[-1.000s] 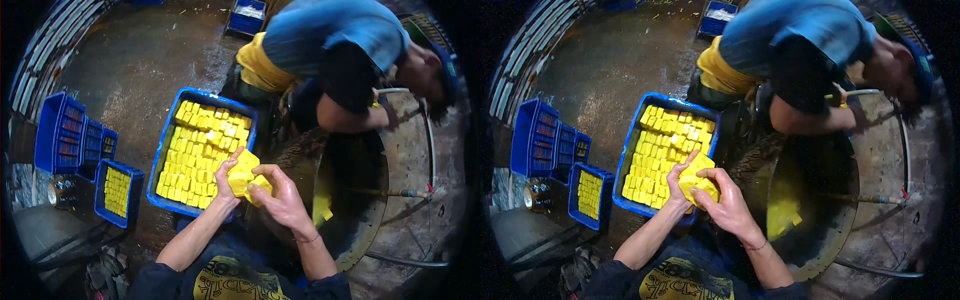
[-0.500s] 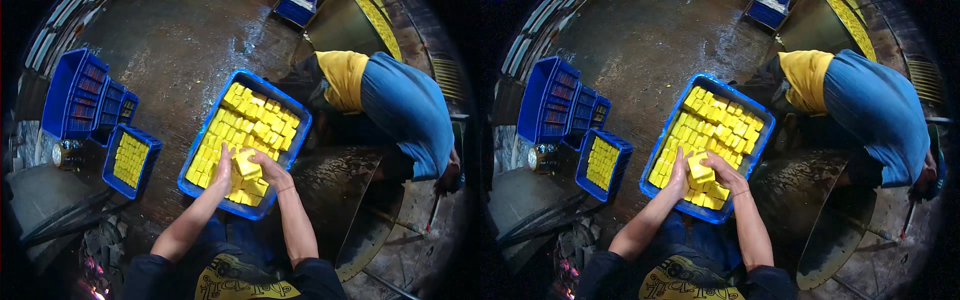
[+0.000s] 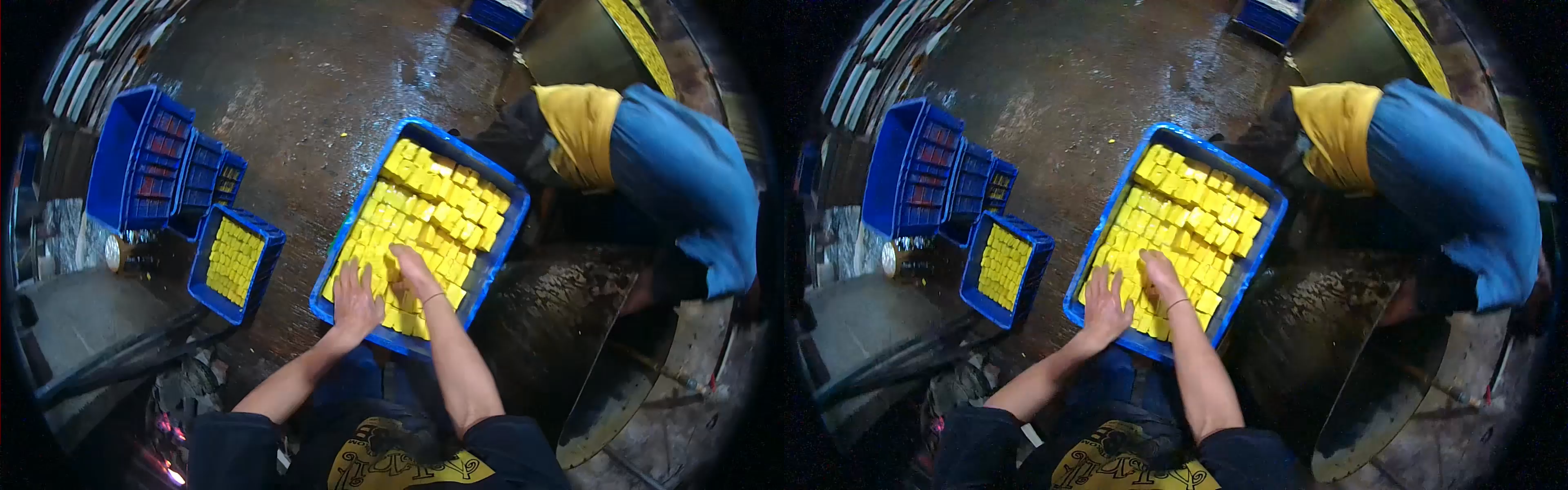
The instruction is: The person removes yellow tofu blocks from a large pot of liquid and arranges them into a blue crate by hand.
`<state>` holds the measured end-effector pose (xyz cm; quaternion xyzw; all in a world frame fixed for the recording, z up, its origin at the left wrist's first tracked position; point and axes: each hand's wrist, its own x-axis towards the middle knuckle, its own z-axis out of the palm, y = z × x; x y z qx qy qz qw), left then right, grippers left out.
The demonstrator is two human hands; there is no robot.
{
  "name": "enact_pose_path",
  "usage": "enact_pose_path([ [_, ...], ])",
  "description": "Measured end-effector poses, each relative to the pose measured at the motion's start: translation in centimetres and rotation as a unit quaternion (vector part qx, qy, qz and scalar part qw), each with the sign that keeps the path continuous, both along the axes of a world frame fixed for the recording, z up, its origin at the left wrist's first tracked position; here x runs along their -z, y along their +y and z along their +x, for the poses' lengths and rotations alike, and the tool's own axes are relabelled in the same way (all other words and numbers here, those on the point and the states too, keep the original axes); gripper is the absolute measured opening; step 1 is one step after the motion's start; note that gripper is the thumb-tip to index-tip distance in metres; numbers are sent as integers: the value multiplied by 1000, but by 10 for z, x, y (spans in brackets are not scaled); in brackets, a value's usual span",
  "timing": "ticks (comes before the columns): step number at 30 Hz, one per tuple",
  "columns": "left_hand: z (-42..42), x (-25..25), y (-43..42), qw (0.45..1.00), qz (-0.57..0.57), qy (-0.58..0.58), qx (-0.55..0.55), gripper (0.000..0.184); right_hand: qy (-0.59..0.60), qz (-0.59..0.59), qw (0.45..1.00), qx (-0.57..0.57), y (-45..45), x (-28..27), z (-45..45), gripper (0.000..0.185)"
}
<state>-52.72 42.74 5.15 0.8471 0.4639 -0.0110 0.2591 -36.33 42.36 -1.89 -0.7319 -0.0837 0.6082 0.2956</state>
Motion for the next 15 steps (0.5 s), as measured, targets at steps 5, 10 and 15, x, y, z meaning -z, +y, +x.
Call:
enact_pose_path([
  [5, 5, 75, 13, 993, -98, 62, 20, 85, 9, 73, 996, -47, -52, -123, 57, 47],
  [10, 113, -99, -60, 954, -130, -244, 119, 49, -73, 388, 917, 54, -205, -317, 101, 37],
  [15, 251, -279, -179, 702, -312, -468, 437, 27, -247, 295, 882, 274, -395, -384, 209, 27],
])
